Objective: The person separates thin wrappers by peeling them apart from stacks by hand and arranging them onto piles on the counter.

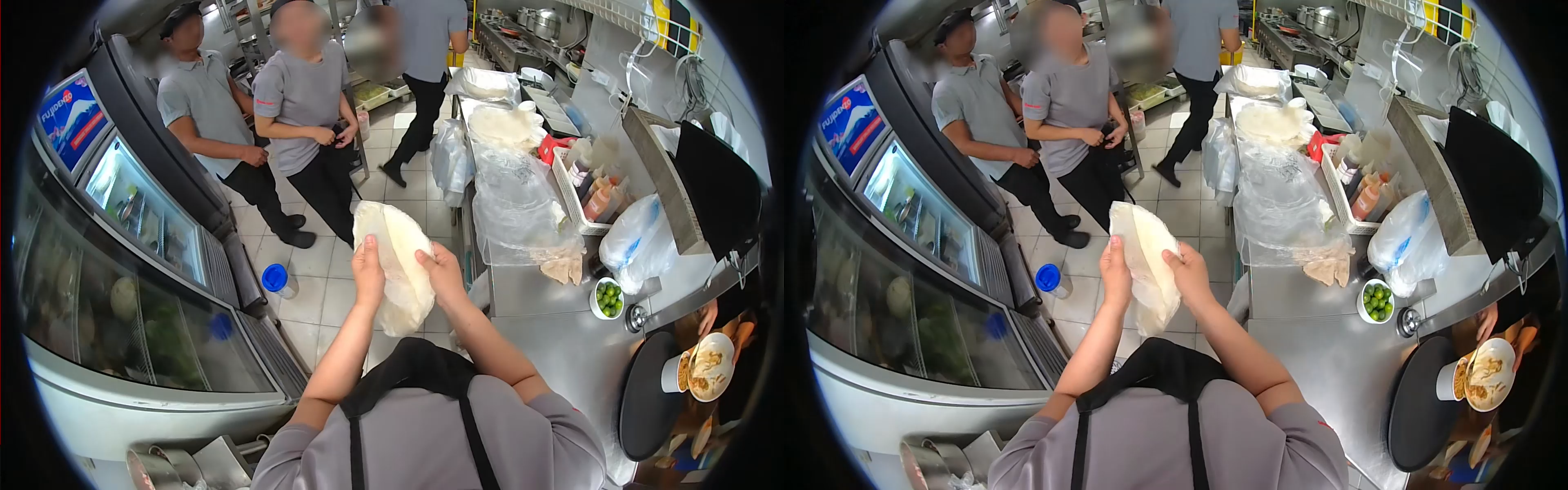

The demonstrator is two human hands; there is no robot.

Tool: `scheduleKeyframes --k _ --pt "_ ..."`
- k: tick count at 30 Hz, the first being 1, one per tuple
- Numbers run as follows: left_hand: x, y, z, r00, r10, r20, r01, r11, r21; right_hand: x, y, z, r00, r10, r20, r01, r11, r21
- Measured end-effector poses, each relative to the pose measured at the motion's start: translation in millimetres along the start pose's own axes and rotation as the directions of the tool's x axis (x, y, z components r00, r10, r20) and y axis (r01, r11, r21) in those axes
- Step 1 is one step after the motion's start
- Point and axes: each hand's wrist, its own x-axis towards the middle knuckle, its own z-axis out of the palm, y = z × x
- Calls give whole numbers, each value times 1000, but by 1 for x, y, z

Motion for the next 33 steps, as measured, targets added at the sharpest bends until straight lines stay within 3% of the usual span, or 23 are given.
scheduleKeyframes --k 1,2,4,7,8,11,13,14,17,20,21,23,24,26,28,29,30,33 --pt "-2 2 0 999 30 28 -31 998 51 1 -3 -1 998 57 39 -61 993 105" --pt "-4 4 -1 997 59 55 -64 993 100 2 -8 -3 999 19 45 -14 994 -107" --pt "-7 3 -2 990 111 93 -124 981 152 5 -26 0 995 -52 85 88 860 -503" --pt "-11 -1 -4 984 123 132 -143 978 152 14 -43 12 955 -237 177 286 589 -756" --pt "-14 1 -6 984 91 155 -112 984 138 17 -53 14 953 -233 192 286 498 -818" --pt "-21 4 -3 977 76 198 -114 976 185 30 -76 26 965 32 260 227 392 -892" --pt "-24 -2 -9 961 111 255 -183 942 281 45 -60 19 964 19 264 227 456 -861" --pt "-21 -17 -18 967 113 229 -169 955 245 49 -51 14 964 14 267 227 487 -843" --pt "-29 2 3 998 37 -48 -38 999 -24 43 -50 5 986 17 167 104 715 -692" --pt "-32 -1 -5 992 -48 -116 35 993 -112 40 -33 1 989 -30 147 112 796 -595" --pt "-25 -4 -13 997 -46 -64 46 999 -5 40 -32 2 990 -55 130 120 810 -574" --pt "-17 -11 -34 996 -76 37 66 975 210 31 -36 14 966 -178 187 258 659 -706" --pt "-12 -9 -32 999 10 47 -24 951 307 27 -38 20 946 -234 224 320 566 -759" --pt "3 2 -23 981 171 90 -194 851 487 20 -32 34 924 -281 259 373 512 -774" --pt "10 29 -15 989 53 139 -132 747 652 18 -29 35 904 -320 285 410 452 -792" --pt "8 44 -8 988 -6 153 -108 682 724 16 -31 32 907 -336 254 402 508 -762" --pt "3 58 2 989 -88 120 -21 715 699 12 -37 31 909 -352 223 395 561 -727" --pt "2 54 2 990 -59 128 -23 831 556 2 -52 23 952 -279 129 295 711 -639"
